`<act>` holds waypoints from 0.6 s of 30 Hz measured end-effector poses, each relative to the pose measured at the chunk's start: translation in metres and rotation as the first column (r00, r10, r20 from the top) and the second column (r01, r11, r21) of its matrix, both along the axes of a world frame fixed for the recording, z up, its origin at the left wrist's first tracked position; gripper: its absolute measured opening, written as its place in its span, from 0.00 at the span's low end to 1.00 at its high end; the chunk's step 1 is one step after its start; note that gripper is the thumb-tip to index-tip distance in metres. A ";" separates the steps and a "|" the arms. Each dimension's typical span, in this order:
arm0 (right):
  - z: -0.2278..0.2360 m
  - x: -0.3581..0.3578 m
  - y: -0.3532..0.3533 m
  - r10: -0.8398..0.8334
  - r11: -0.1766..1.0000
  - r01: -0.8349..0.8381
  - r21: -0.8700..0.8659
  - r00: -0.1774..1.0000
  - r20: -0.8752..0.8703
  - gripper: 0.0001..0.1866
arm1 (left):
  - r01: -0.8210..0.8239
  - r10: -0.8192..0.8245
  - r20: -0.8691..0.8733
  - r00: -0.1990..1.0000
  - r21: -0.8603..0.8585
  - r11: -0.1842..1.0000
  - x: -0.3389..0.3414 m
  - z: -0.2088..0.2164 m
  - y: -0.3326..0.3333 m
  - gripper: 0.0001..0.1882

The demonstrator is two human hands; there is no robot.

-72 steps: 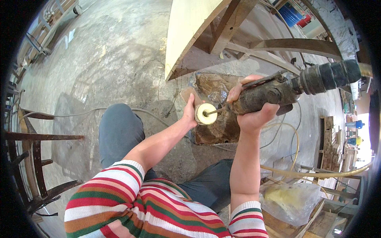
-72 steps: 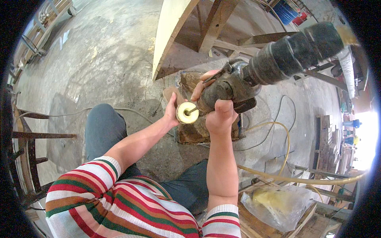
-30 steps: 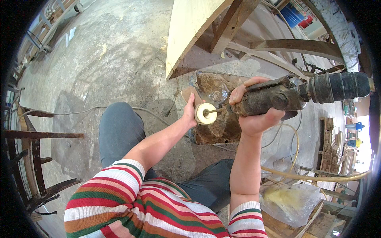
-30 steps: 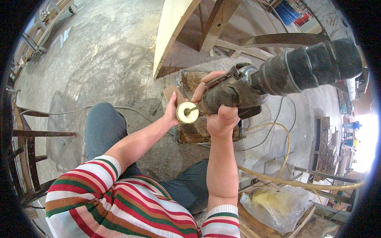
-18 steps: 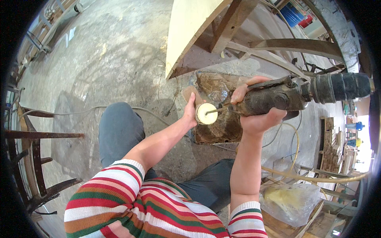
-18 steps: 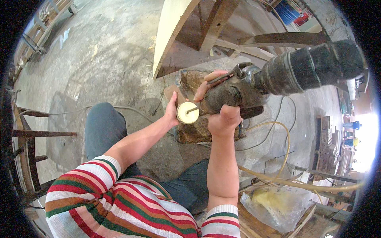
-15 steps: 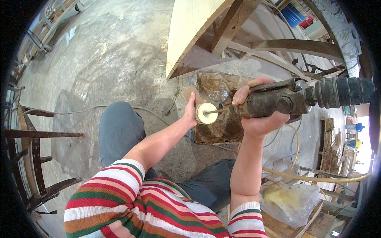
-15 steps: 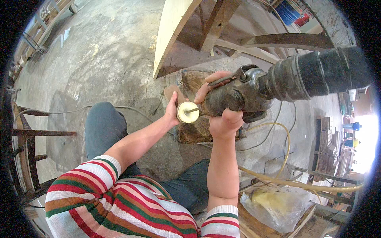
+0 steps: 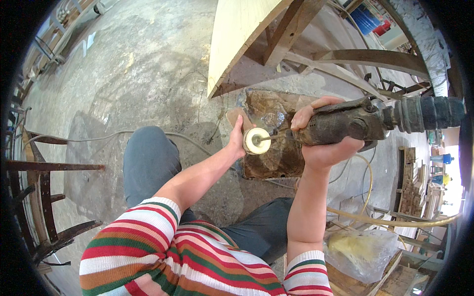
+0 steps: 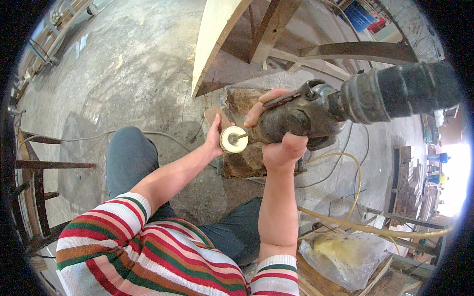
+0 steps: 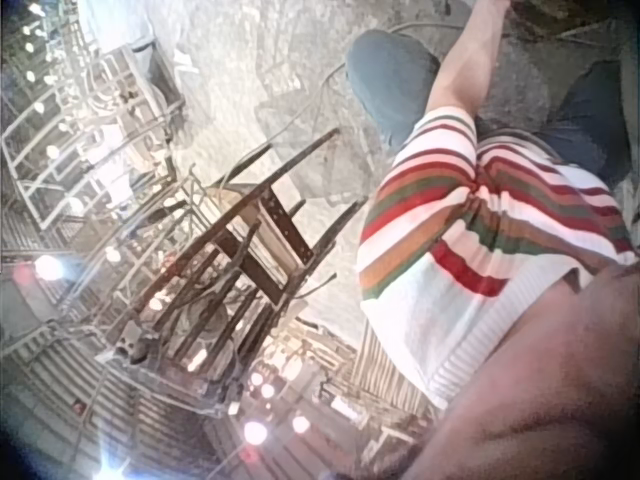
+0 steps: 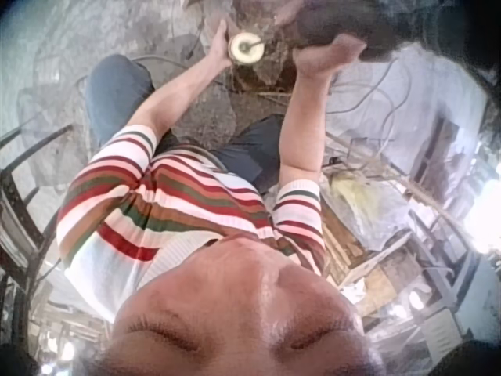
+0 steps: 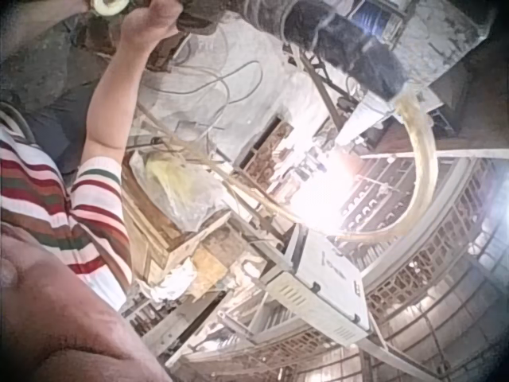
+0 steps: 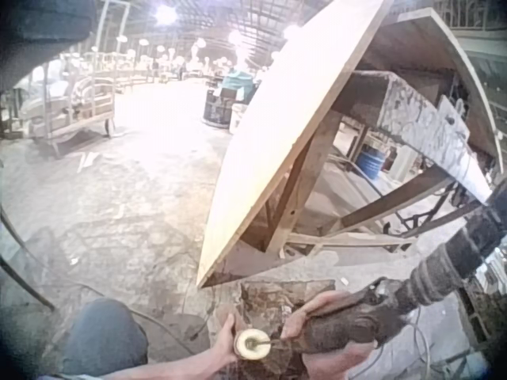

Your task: The person pours a yellow liquid into a small container and uses a power drill to mix it thoroughly. They then use a small stick to apply the liquid to the joints of wooden chair frames on a workbench in a factory setting.

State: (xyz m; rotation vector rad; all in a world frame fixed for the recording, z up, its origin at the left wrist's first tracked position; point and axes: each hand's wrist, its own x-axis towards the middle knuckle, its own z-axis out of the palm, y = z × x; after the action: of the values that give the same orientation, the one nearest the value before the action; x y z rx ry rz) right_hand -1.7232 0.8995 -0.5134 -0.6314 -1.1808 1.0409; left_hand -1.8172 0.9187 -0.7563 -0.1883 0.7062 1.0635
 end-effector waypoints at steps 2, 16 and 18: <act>0.000 0.002 0.000 0.020 1.000 -0.020 0.006 0.999 0.047 0.41 | 0.006 -0.006 0.010 1.000 -0.004 1.000 0.001 0.002 0.002 0.32; -0.003 0.009 0.005 0.015 1.000 -0.015 -0.007 0.999 0.031 0.44 | 0.003 -0.003 0.021 1.000 0.007 1.000 0.000 -0.001 0.002 0.32; -0.006 0.007 0.006 -0.004 1.000 0.005 -0.020 0.999 0.050 0.44 | 0.017 -0.017 0.017 1.000 -0.001 1.000 0.002 -0.002 0.002 0.32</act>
State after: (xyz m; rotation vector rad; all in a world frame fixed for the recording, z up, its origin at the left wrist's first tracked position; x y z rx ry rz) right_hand -1.7157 0.9053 -0.5199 -0.6788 -1.2136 1.0392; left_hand -1.8154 0.9209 -0.7581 -0.1920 0.6926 1.0446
